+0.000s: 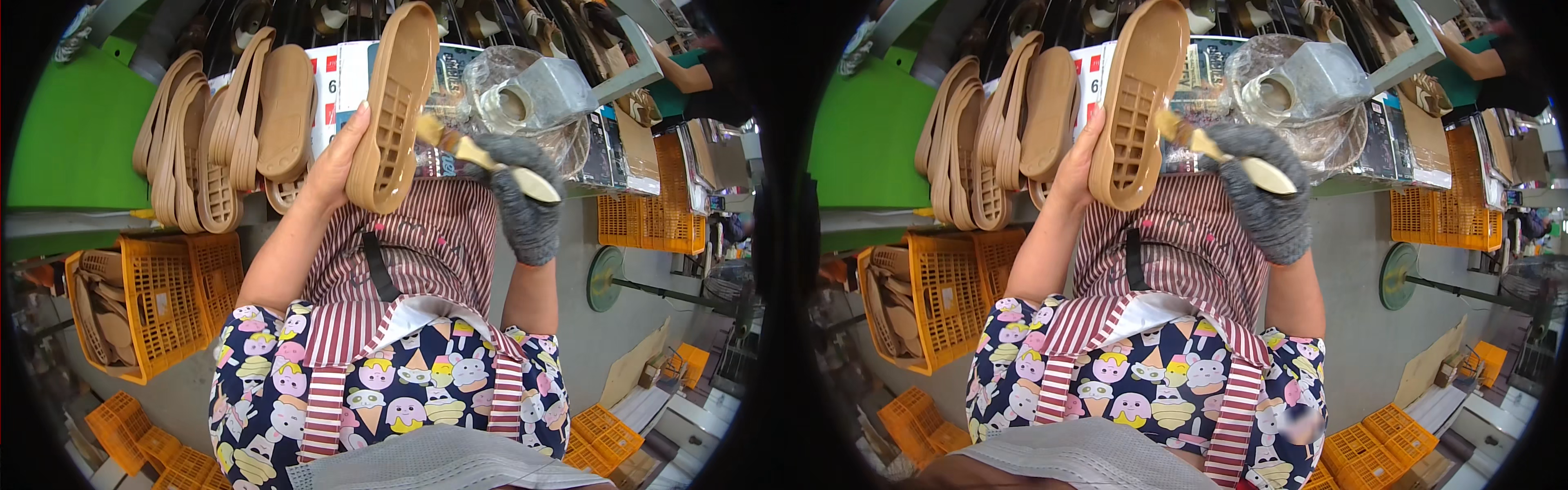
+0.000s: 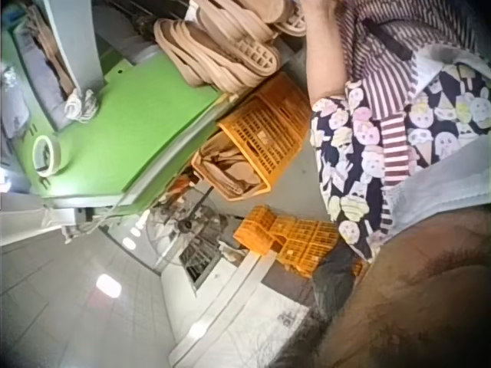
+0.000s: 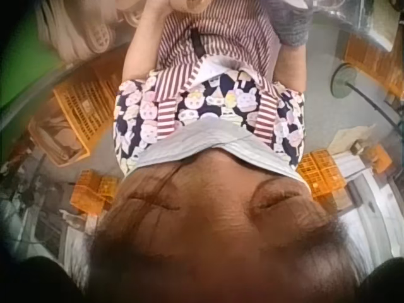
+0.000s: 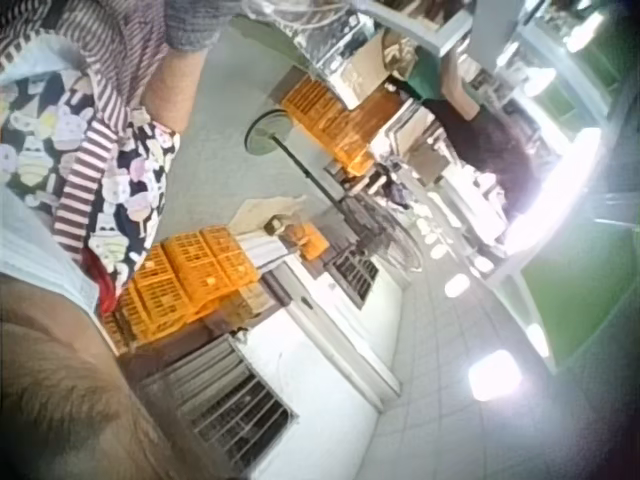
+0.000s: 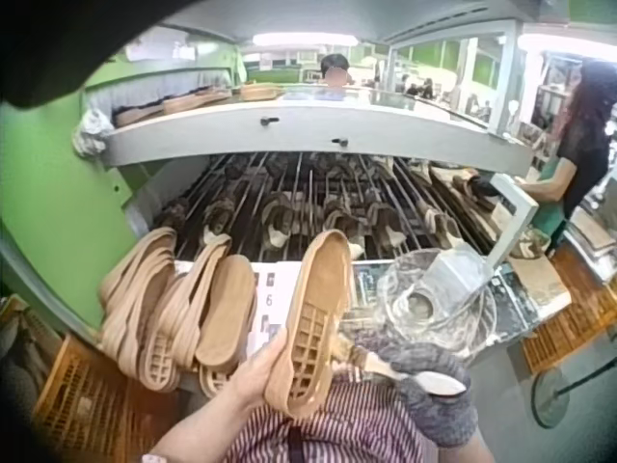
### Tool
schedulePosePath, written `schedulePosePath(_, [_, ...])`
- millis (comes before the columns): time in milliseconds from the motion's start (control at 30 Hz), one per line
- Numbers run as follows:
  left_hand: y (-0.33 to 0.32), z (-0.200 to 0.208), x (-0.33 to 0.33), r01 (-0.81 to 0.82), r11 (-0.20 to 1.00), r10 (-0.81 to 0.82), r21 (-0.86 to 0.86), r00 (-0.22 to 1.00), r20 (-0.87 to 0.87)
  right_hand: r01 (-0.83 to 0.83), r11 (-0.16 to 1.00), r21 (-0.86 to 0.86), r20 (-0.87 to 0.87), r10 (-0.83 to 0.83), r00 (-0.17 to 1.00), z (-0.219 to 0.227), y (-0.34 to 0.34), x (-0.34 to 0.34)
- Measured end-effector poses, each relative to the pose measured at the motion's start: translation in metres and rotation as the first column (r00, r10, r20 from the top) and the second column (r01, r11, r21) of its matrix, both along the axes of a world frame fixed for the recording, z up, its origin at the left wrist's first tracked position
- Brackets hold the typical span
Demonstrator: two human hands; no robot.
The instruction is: The person is applying glue or adhesive to the underside of shoe soles using a brush at a manufacturing station.
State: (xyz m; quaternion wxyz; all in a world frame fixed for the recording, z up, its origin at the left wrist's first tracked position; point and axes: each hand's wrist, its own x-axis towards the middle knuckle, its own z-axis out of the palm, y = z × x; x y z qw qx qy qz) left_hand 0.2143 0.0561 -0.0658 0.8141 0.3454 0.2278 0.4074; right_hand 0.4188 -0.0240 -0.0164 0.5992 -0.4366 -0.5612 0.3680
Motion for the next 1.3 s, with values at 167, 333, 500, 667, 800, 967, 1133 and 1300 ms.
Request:
schedulePosePath(167, [0.0, 0.005, -0.001, -0.055, 0.982, 0.082, 0.178, 0.986, -0.147, -0.001, 1.0, -0.015, 0.045, 0.002, 0.999, -0.008, -0.006, 0.012])
schedulePosePath(333, [-0.005, -0.001, -0.002, -0.064, 0.968, 0.118, 0.242, 0.969, -0.217, -0.119, 0.972, 0.204, 0.374, 0.035, 0.927, -0.011, 0.003, -0.004])
schedulePosePath(500, [-0.005, 0.001, -0.003, -0.101, 0.956, 0.169, 0.275, 0.957, -0.237, -0.15, 0.976, 0.156, 0.454, 0.064, 0.889, -0.018, 0.0, 0.003])
schedulePosePath(667, [-0.005, 0.001, -0.003, -0.095, 0.96, 0.156, 0.261, 0.962, -0.224, -0.174, 0.966, 0.193, 0.462, 0.067, 0.884, -0.002, -0.007, 0.001])
schedulePosePath(800, [-0.007, 0.003, 0.0, -0.108, 0.968, 0.151, 0.228, 0.971, -0.183, -0.2, 0.961, 0.192, 0.559, 0.06, 0.827, -0.016, 0.002, -0.001])
schedulePosePath(967, [-0.003, -0.001, -0.005, -0.116, 0.935, 0.209, 0.334, 0.943, -0.26, -0.182, 0.983, 0.036, 0.423, 0.15, 0.893, -0.011, -0.01, 0.006])
schedulePosePath(1133, [-0.004, 0.001, -0.001, -0.118, 0.934, 0.198, 0.338, 0.957, -0.213, -0.189, 0.971, 0.149, 0.486, 0.094, 0.869, -0.007, -0.001, -0.002])
schedulePosePath(1300, [-0.001, -0.006, -0.01, -0.141, 0.911, 0.232, 0.388, 0.952, -0.199, -0.169, 0.977, 0.13, 0.424, 0.099, 0.9, -0.005, -0.005, 0.015])
